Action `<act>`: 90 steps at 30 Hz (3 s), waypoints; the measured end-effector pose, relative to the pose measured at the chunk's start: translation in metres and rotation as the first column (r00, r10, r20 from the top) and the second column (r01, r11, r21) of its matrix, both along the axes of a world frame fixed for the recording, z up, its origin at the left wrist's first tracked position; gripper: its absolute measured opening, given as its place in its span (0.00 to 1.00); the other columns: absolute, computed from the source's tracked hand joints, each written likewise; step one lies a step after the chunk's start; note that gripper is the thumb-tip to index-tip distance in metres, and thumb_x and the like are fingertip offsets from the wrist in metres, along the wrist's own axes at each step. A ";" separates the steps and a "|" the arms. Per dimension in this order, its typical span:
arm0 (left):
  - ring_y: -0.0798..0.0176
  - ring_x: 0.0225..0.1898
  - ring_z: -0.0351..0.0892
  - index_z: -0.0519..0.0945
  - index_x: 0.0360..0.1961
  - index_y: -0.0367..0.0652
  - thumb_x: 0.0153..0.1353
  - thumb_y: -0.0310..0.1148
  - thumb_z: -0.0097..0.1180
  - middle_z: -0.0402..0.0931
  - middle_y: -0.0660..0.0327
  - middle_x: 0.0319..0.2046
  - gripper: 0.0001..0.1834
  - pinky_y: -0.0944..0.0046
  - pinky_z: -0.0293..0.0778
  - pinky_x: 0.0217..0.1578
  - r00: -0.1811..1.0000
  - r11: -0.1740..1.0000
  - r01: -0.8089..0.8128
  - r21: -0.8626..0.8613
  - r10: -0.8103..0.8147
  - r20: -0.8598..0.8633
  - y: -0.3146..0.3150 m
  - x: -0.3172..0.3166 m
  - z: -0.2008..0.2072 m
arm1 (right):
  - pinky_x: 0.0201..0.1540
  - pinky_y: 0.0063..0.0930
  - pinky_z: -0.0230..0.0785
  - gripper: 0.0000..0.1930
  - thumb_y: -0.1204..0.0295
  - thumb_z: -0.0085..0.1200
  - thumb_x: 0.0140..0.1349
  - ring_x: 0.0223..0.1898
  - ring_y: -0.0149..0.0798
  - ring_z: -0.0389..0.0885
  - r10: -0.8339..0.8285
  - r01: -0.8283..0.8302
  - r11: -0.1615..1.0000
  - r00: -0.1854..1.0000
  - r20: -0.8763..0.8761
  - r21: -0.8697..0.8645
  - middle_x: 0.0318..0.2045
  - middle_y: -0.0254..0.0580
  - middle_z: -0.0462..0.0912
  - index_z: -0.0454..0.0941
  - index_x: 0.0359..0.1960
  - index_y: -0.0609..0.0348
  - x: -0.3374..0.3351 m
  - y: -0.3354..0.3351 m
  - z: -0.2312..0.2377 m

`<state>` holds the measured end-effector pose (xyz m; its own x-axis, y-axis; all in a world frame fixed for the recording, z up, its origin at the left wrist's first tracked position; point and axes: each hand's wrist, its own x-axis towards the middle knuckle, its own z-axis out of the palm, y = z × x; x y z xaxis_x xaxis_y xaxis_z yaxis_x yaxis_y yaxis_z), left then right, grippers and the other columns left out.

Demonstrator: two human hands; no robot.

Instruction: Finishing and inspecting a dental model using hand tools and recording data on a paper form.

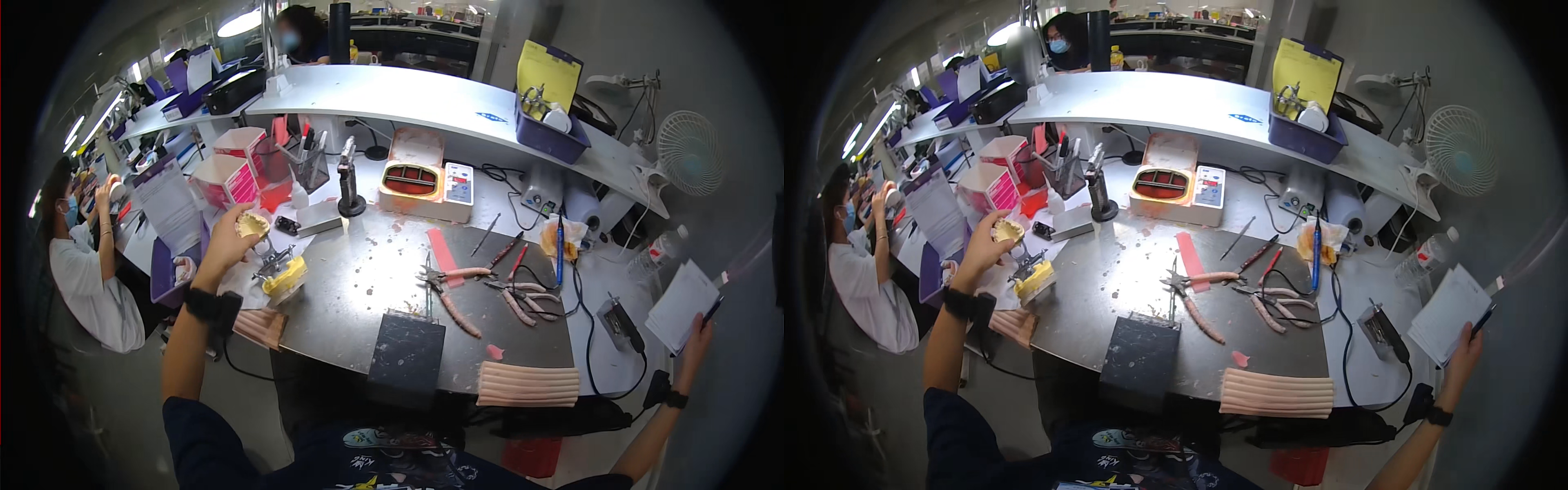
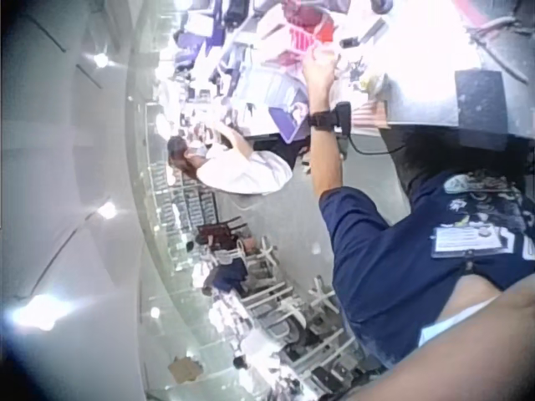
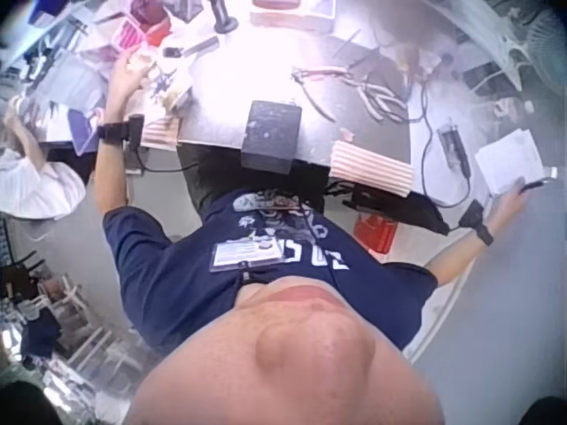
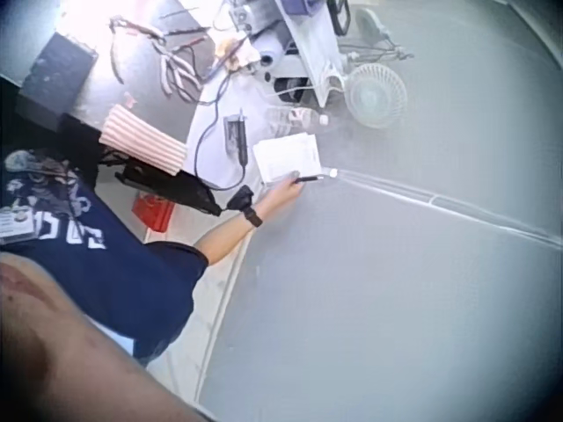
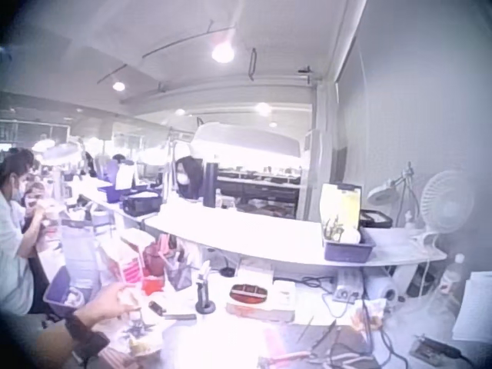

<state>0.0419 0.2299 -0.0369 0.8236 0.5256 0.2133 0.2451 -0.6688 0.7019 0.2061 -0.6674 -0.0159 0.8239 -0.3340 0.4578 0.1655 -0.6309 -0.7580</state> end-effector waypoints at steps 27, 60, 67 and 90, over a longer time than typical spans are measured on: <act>0.47 0.62 0.69 0.71 0.59 0.46 0.38 0.23 0.75 0.67 0.53 0.60 0.42 0.53 0.68 0.62 0.822 0.924 -0.009 0.382 -0.211 0.529 -0.042 -0.090 0.028 | 0.53 0.25 0.70 0.24 0.78 0.43 0.71 0.48 0.29 0.77 0.898 -0.737 0.426 0.274 -0.345 0.524 0.52 0.45 0.77 0.57 0.67 0.70 0.040 0.408 -0.093; 0.48 0.60 0.71 0.68 0.65 0.40 0.44 0.36 0.73 0.71 0.49 0.59 0.44 0.57 0.65 0.62 0.999 0.850 -0.035 0.526 0.044 -0.005 0.137 -0.118 0.016 | 0.15 0.18 0.60 0.24 0.76 0.44 0.70 0.14 0.23 0.68 0.869 -0.807 0.483 0.395 -0.297 0.340 0.29 0.36 0.78 0.58 0.67 0.68 0.049 0.385 -0.124; 0.49 0.52 0.78 0.72 0.59 0.35 0.53 0.22 0.64 0.76 0.48 0.53 0.30 0.56 0.71 0.55 0.910 0.883 -0.062 0.466 -0.142 0.390 -0.095 -0.105 0.009 | 0.17 0.17 0.58 0.25 0.78 0.44 0.68 0.15 0.23 0.67 0.789 -0.730 0.604 0.489 -0.371 0.321 0.27 0.35 0.76 0.61 0.67 0.61 -0.003 0.404 -0.060; 0.46 0.59 0.72 0.83 0.46 0.46 0.46 0.25 0.71 0.77 0.55 0.51 0.22 0.50 0.71 0.59 0.731 0.828 0.181 0.531 -0.475 0.490 -0.287 -0.096 -0.033 | 0.22 0.15 0.58 0.17 0.80 0.48 0.68 0.20 0.17 0.66 0.942 -0.859 0.211 0.052 -0.332 0.467 0.28 0.28 0.72 0.72 0.57 0.66 -0.092 0.427 0.021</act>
